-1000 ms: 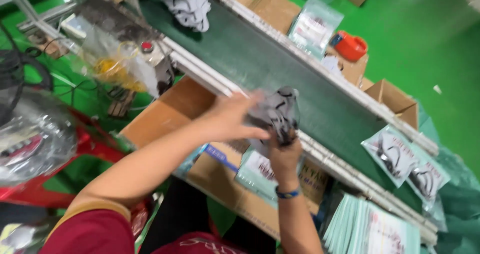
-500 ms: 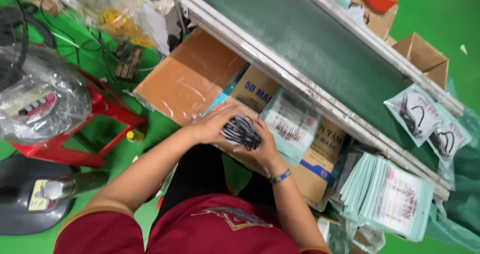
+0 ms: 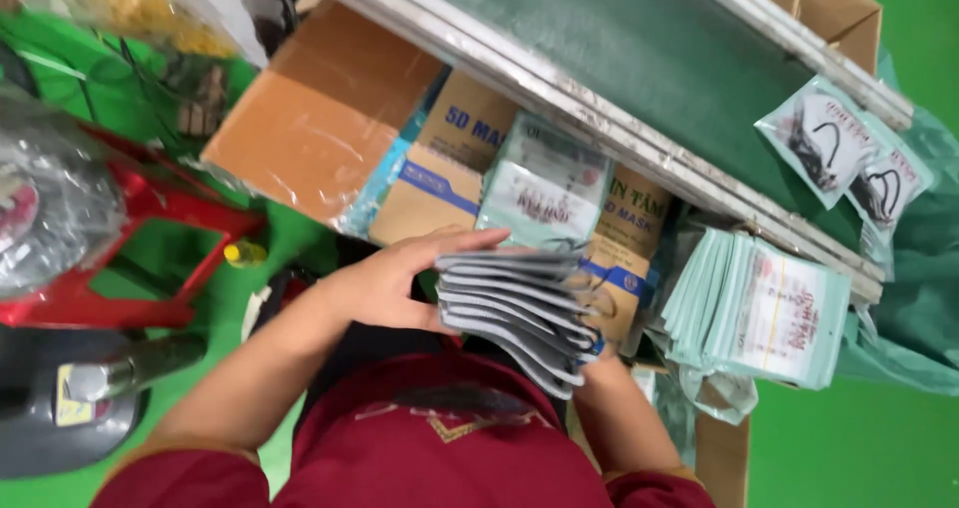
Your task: The person packages masks by hand, taking them from a conveyor belt, grouping them, and placing them into individual plastic sleeves and larger boxes.
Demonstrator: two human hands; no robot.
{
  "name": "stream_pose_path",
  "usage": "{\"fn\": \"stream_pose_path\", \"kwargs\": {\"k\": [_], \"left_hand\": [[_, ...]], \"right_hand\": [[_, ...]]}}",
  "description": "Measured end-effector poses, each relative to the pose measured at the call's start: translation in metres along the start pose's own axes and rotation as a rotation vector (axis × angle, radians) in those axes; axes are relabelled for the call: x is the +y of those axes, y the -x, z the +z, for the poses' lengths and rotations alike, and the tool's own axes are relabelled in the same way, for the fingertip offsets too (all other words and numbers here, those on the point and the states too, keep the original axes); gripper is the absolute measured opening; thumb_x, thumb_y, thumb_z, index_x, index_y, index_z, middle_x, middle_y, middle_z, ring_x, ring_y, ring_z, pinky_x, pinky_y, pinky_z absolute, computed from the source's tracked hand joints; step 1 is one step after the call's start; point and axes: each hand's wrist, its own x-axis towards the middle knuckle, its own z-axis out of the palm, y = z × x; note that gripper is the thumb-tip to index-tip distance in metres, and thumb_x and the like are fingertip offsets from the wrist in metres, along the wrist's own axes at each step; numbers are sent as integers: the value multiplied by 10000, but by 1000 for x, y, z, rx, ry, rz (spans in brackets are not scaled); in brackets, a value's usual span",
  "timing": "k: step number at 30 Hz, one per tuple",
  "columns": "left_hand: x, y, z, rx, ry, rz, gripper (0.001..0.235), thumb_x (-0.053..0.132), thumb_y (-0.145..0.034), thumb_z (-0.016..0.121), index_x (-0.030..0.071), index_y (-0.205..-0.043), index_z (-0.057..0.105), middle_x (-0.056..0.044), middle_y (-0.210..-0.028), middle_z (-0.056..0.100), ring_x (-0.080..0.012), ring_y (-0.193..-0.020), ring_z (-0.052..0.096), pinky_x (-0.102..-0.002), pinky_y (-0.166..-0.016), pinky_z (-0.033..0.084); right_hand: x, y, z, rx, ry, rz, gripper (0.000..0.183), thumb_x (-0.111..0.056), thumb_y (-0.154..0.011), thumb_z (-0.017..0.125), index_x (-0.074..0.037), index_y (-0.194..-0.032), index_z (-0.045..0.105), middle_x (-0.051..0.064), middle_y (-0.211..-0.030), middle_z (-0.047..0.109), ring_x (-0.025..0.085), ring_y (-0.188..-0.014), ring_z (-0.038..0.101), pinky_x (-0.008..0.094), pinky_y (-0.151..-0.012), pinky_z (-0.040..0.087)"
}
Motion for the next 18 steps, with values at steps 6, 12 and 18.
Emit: {"fn": "stream_pose_path", "kwargs": {"k": [6, 12, 18], "left_hand": [[-15, -14, 38, 48, 49, 293, 1071, 195, -683, 903, 12, -1558, 314, -130, -1498, 489, -214, -1362, 498, -370, -1136, 392], [-70, 6, 18, 287, 317, -172, 415, 106, -952, 775, 21, -1345, 673, -54, -1248, 743, -127, -1142, 654, -330, -1045, 528], [-54, -26, -69, -59, -698, -727, 562, 390, -858, 809, 5, -1253, 702, -165, -1227, 737, -279, -1156, 692, -368, -1002, 539]], "right_hand": [[-7, 8, -19, -6, 238, -7, 534, -267, -887, 805, -4, -1304, 599, 140, -1278, 639, 246, -1174, 620, 384, -1002, 530], [21, 23, -67, 68, -158, 261, 434, -273, -900, 738, -85, -1279, 644, 105, -1253, 679, 240, -1138, 658, 397, -960, 559], [48, 12, -79, 179, 900, -36, 280, -98, -876, 727, -73, -1154, 745, 130, -1095, 680, 321, -1016, 646, 402, -867, 544]]}}
